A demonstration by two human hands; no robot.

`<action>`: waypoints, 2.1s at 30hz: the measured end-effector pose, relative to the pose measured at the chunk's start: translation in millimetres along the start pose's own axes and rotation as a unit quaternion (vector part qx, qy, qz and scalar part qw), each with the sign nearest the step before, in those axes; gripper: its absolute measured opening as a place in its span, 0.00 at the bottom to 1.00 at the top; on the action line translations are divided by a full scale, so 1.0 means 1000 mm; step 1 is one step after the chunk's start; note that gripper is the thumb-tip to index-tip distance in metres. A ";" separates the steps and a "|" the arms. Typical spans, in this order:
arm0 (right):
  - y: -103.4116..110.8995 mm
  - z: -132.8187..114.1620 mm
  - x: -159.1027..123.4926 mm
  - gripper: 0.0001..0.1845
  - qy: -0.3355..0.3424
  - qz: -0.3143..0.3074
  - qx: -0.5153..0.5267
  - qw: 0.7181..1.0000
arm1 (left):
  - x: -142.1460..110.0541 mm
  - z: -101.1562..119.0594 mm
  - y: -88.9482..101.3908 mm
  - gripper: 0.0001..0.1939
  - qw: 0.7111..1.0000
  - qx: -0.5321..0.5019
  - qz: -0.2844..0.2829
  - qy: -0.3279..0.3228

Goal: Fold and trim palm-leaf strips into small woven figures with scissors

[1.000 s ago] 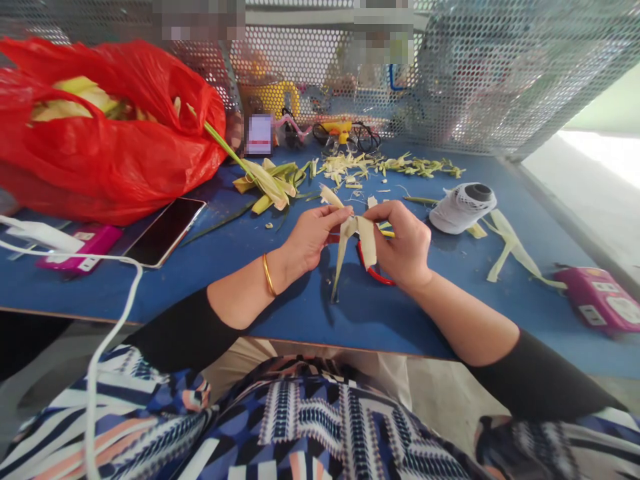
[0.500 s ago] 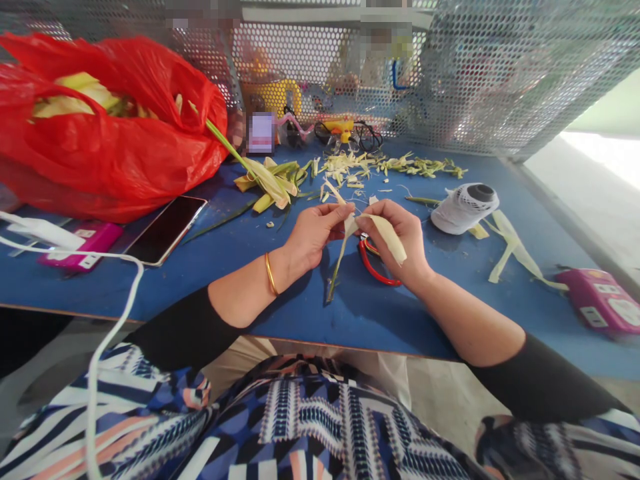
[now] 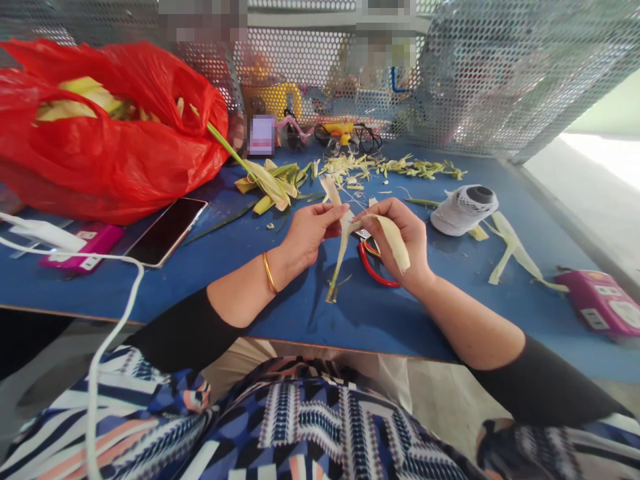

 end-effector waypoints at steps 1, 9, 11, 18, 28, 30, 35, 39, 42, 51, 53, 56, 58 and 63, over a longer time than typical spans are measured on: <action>0.000 0.000 0.000 0.15 0.000 0.000 -0.003 1.000 | 0.001 -0.001 0.001 0.13 1.000 0.000 0.004 0.002; 0.002 0.005 0.002 0.14 -0.004 0.049 -0.016 0.999 | -0.007 -0.001 -0.006 0.18 0.995 -0.014 -0.062 0.073; 0.003 0.007 0.003 0.13 -0.012 0.064 -0.022 0.998 | -0.011 0.000 -0.009 0.21 0.993 -0.004 -0.079 0.086; 0.006 0.007 0.004 0.13 0.007 0.088 -0.065 0.994 | -0.015 0.002 -0.010 0.11 0.994 0.065 -0.070 0.058; 0.006 -0.007 -0.012 0.05 0.146 0.067 -0.151 0.975 | -0.008 0.003 -0.008 0.12 0.993 0.108 -0.051 -0.009; 0.005 -0.010 -0.015 0.04 0.173 0.057 -0.150 0.972 | -0.006 0.002 -0.007 0.12 0.993 0.109 -0.042 -0.012; 0.004 -0.020 -0.023 0.03 0.224 0.023 -0.125 0.966 | -0.002 0.001 -0.003 0.13 0.994 0.109 -0.021 -0.012; 0.004 -0.031 -0.028 0.03 0.233 -0.008 -0.100 0.967 | 0.001 0.001 0.000 0.12 0.993 0.112 -0.013 -0.015; 0.003 -0.038 -0.030 0.04 0.233 -0.021 -0.053 0.971 | 0.003 0.002 0.003 0.12 0.993 0.118 -0.004 -0.016; 0.009 -0.050 -0.030 0.04 0.151 -0.030 0.119 0.981 | 0.011 0.008 0.006 0.16 0.987 0.155 0.013 -0.038; 0.012 -0.052 -0.028 0.04 0.119 -0.032 0.161 0.979 | 0.013 0.009 0.007 0.15 0.984 0.169 0.012 -0.052; 0.015 -0.052 -0.024 0.03 0.075 -0.046 0.210 0.974 | 0.015 0.012 0.008 0.14 0.978 0.190 0.007 -0.084; 0.019 -0.053 -0.022 0.03 0.061 -0.044 0.235 0.969 | 0.017 0.012 0.010 0.13 0.974 0.204 0.002 -0.101; 0.028 -0.061 -0.018 0.04 0.080 -0.009 0.253 0.964 | 0.021 0.010 0.015 0.12 0.964 0.241 -0.004 -0.113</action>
Point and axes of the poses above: each hand's wrist, its own x-axis towards the middle knuckle, its own y-axis out of the back of the hand, z = x × y, the point moved 4 cm from there along x, towards the middle knuckle, and after that the axes turned 11 degrees about -y, right-handed, at the moved point
